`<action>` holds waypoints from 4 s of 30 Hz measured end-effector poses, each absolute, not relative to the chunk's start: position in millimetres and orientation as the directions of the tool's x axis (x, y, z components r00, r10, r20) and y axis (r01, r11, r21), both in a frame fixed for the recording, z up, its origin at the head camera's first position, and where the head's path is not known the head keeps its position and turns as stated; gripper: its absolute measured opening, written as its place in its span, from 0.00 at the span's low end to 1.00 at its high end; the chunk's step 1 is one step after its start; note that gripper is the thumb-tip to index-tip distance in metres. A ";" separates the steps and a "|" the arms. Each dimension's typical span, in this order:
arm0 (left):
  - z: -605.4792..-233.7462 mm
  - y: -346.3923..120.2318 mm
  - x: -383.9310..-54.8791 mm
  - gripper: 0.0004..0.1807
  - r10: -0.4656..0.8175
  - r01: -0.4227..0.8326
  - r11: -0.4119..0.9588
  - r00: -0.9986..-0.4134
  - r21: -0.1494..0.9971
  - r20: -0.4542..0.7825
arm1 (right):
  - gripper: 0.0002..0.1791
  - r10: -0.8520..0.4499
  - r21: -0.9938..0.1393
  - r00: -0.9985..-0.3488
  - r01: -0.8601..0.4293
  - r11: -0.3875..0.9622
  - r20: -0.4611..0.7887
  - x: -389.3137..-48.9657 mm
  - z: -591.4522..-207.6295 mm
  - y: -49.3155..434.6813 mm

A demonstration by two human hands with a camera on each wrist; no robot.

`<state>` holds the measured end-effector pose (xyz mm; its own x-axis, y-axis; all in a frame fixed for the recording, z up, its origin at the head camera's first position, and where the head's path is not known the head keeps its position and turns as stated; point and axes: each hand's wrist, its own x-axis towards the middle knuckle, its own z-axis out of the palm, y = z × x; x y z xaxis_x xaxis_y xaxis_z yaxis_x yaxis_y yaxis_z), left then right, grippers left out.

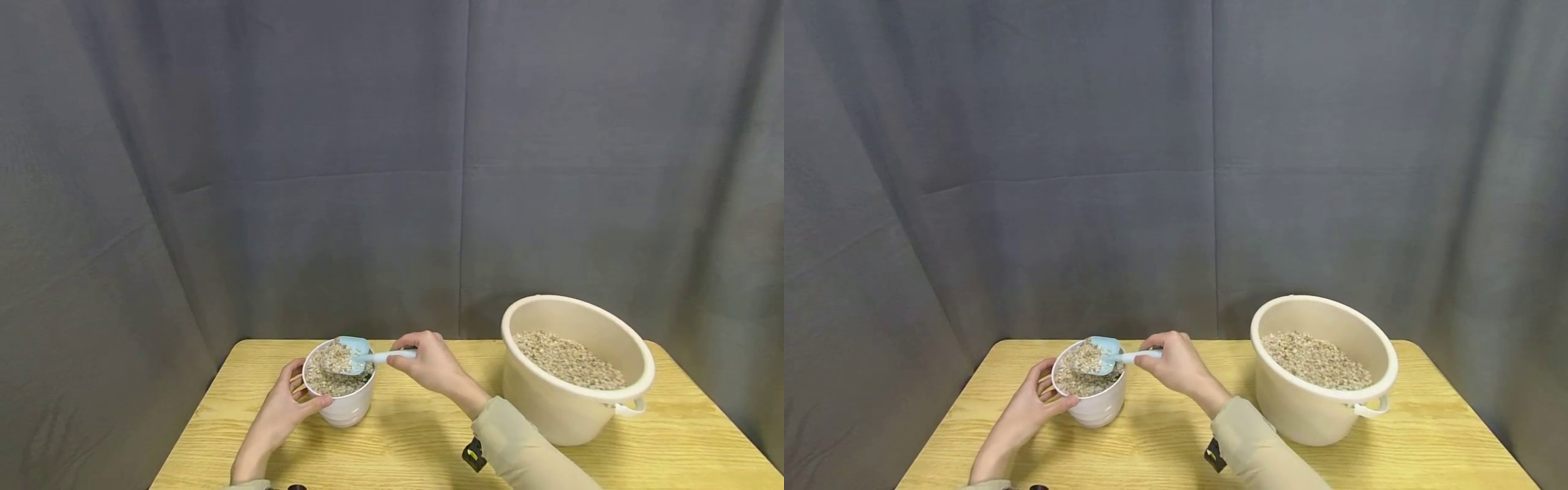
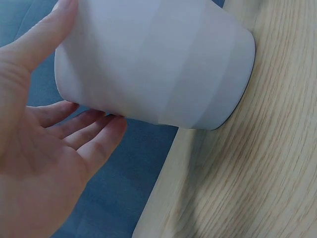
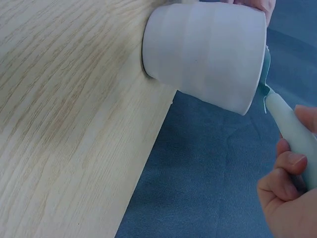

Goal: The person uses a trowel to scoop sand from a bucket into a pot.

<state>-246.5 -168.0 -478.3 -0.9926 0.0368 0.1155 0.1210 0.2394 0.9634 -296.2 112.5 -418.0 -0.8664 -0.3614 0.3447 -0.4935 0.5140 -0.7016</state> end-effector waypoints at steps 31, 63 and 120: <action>-481.7 -169.7 -247.0 0.51 0.017 0.100 0.258 -0.995 0.961 0.099 | 0.04 -0.567 -0.318 -0.637 -0.763 0.563 0.522 -293.2 -402.6 109.2; -478.3 -167.9 -245.0 0.51 0.020 0.096 0.280 -0.995 0.955 0.094 | 0.03 -0.502 -0.336 -0.642 -0.749 0.571 0.579 -285.4 -402.3 98.8; -480.8 -170.3 -247.6 0.51 0.005 0.100 0.294 -0.995 0.950 0.104 | 0.04 -0.504 -0.184 -0.646 -0.701 0.689 0.573 -289.6 -382.0 97.6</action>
